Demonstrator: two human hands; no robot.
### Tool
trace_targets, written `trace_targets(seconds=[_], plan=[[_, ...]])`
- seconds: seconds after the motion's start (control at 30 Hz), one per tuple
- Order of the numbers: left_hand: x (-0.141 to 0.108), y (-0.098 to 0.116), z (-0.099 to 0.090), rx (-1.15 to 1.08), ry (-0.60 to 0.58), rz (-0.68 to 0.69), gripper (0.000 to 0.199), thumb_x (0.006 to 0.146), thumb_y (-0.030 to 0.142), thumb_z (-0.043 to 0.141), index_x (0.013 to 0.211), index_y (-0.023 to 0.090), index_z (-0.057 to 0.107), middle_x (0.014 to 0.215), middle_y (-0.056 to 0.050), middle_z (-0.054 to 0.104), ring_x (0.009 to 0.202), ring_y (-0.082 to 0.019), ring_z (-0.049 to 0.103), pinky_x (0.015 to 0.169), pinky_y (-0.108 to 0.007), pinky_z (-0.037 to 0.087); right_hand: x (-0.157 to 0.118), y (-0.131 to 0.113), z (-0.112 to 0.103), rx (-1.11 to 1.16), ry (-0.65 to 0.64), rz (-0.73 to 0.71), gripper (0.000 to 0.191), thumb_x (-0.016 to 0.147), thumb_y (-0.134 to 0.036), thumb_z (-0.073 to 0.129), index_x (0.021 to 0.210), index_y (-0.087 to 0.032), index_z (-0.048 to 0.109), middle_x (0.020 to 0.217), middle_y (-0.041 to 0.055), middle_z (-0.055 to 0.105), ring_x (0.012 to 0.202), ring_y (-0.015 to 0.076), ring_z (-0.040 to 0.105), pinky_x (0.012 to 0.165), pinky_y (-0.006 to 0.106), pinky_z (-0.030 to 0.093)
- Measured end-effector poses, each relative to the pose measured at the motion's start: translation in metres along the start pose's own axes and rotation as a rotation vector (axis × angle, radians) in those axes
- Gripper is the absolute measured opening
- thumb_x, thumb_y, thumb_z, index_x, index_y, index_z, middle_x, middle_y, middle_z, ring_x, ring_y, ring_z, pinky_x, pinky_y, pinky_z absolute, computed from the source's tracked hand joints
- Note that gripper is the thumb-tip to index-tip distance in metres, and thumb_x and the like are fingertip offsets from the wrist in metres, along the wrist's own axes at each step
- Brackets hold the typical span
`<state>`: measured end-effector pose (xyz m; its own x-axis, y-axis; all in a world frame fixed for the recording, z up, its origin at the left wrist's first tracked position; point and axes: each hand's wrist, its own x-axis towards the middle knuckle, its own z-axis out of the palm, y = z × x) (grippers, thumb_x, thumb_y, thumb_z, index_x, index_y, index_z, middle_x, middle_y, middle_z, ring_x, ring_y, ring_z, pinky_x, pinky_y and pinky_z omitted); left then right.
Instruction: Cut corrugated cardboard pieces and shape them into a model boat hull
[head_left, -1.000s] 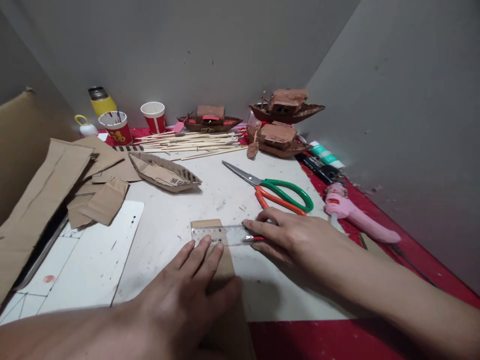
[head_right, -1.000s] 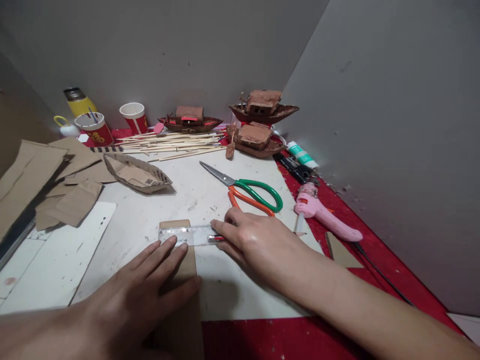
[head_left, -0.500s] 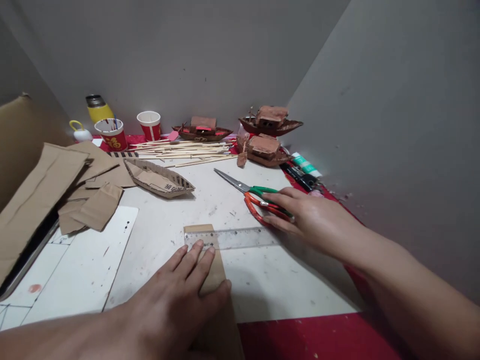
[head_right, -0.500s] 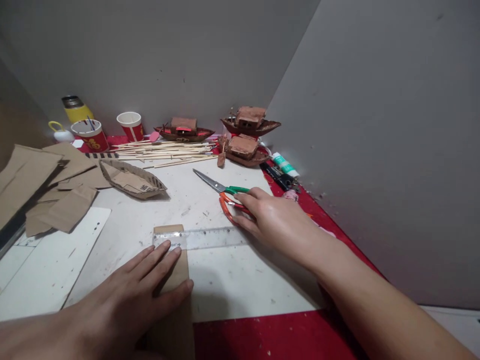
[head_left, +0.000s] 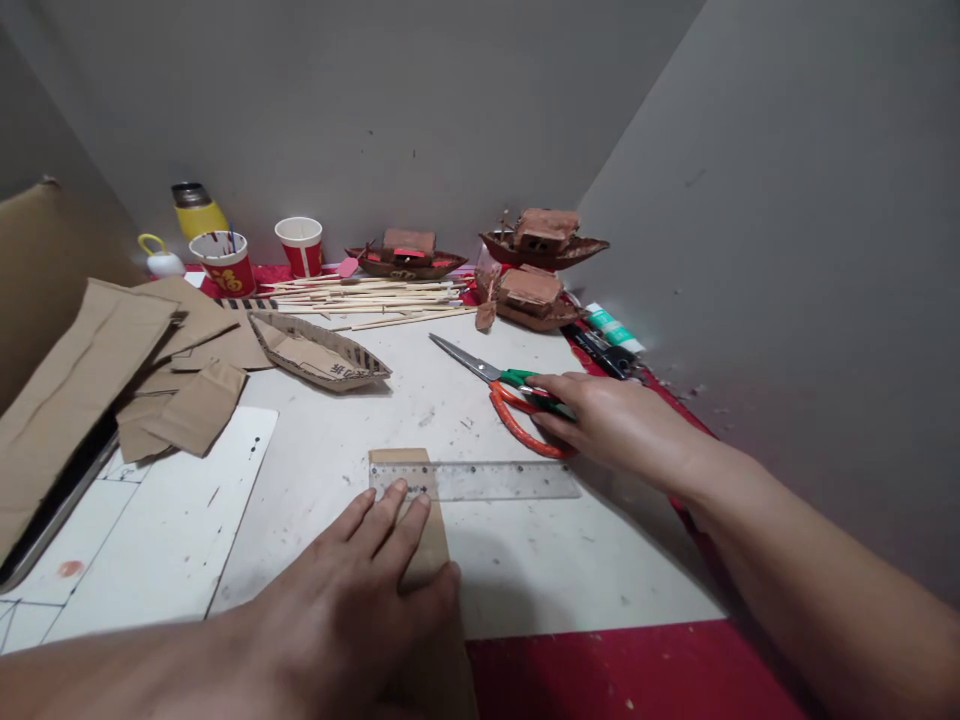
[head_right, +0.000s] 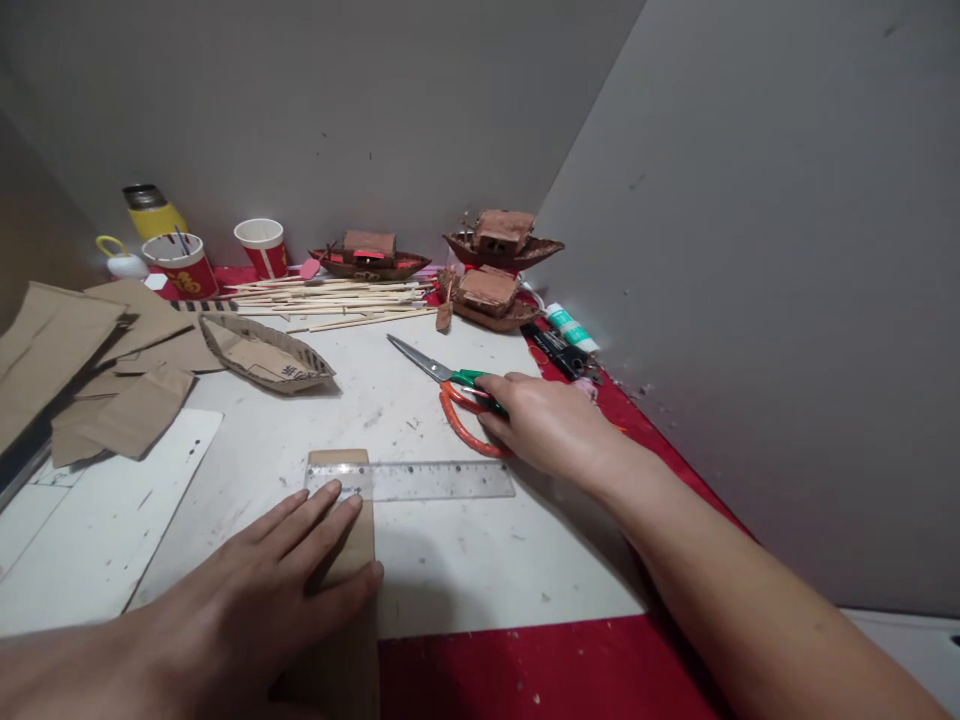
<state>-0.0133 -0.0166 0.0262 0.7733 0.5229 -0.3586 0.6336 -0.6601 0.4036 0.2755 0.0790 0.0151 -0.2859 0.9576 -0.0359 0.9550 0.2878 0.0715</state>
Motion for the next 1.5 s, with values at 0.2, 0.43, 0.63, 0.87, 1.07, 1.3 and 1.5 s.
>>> trace_targets(seconds=[0.2, 0.43, 0.63, 0.87, 1.07, 1.3, 1.5], plan=[[-0.001, 0.002, 0.0, 0.004, 0.024, -0.003, 0.088, 0.064, 0.045, 0.081, 0.143, 0.023, 0.047, 0.157, -0.022, 0.017, 0.143, -0.046, 0.01, 0.111, -0.064, 0.023, 0.003, -0.002, 0.008, -0.031, 0.076, -0.045, 0.031, 0.094, -0.024, 0.049, 0.122, -0.021, 0.062, 0.103, 0.0113, 0.07, 0.077, 0.0246, 0.066, 0.055, 0.028, 0.038], [-0.001, 0.002, 0.004, 0.053, 0.043, 0.004, 0.093, 0.061, 0.047, 0.082, 0.143, 0.023, 0.046, 0.157, -0.024, 0.02, 0.143, -0.047, 0.014, 0.111, -0.064, 0.025, 0.009, -0.002, 0.012, 0.054, 0.271, 0.002, 0.032, 0.094, -0.028, 0.046, 0.119, -0.019, 0.064, 0.112, 0.0131, 0.069, 0.082, 0.0283, 0.068, 0.059, 0.034, 0.047], [-0.003, -0.002, 0.01, 0.024, 0.085, 0.027, 0.094, 0.059, 0.044, 0.084, 0.142, 0.024, 0.047, 0.158, -0.021, 0.018, 0.143, -0.046, 0.014, 0.113, -0.063, 0.022, -0.007, -0.019, -0.014, 0.543, 0.457, -0.052, 0.028, 0.098, -0.03, 0.041, 0.096, -0.022, 0.068, 0.097, 0.012, 0.07, 0.095, 0.031, 0.065, 0.082, 0.045, 0.049], [-0.007, -0.006, 0.013, -0.003, 0.123, 0.054, 0.084, 0.07, 0.052, 0.074, 0.143, 0.023, 0.044, 0.159, -0.022, 0.015, 0.144, -0.046, 0.01, 0.111, -0.067, 0.023, -0.046, -0.041, -0.045, 0.981, 0.524, 0.123, 0.048, 0.091, -0.064, 0.042, 0.087, -0.029, 0.074, 0.081, 0.0083, 0.065, 0.074, 0.0262, 0.059, 0.066, 0.041, 0.047], [-0.009, -0.009, 0.019, 0.06, 0.182, 0.095, 0.083, 0.071, 0.056, 0.072, 0.142, 0.023, 0.044, 0.157, -0.023, 0.024, 0.144, -0.046, 0.017, 0.11, -0.064, 0.025, -0.076, -0.05, -0.046, 1.247, 0.396, 0.183, 0.065, 0.087, -0.075, 0.036, 0.08, -0.025, 0.076, 0.052, 0.0036, 0.057, 0.043, 0.0165, 0.049, 0.044, 0.032, 0.039], [-0.009, -0.008, 0.024, 0.12, 0.263, 0.112, 0.079, 0.073, 0.059, 0.07, 0.139, 0.021, 0.046, 0.157, -0.023, 0.025, 0.142, -0.047, 0.022, 0.109, -0.061, 0.031, -0.061, -0.1, -0.021, 1.644, 0.131, 0.178, 0.032, 0.079, -0.049, 0.072, 0.083, -0.018, 0.07, 0.069, 0.0029, 0.066, 0.059, 0.0143, 0.061, 0.05, 0.023, 0.049], [-0.008, -0.009, 0.025, 0.105, 0.259, 0.119, 0.081, 0.073, 0.061, 0.067, 0.14, 0.021, 0.044, 0.156, -0.025, 0.026, 0.142, -0.048, 0.02, 0.107, -0.064, 0.032, -0.046, -0.127, 0.0, 1.947, 0.112, 0.235, 0.025, 0.078, -0.036, 0.075, 0.081, -0.02, 0.056, 0.054, -0.007, 0.054, 0.048, 0.0089, 0.051, 0.049, 0.019, 0.047]])
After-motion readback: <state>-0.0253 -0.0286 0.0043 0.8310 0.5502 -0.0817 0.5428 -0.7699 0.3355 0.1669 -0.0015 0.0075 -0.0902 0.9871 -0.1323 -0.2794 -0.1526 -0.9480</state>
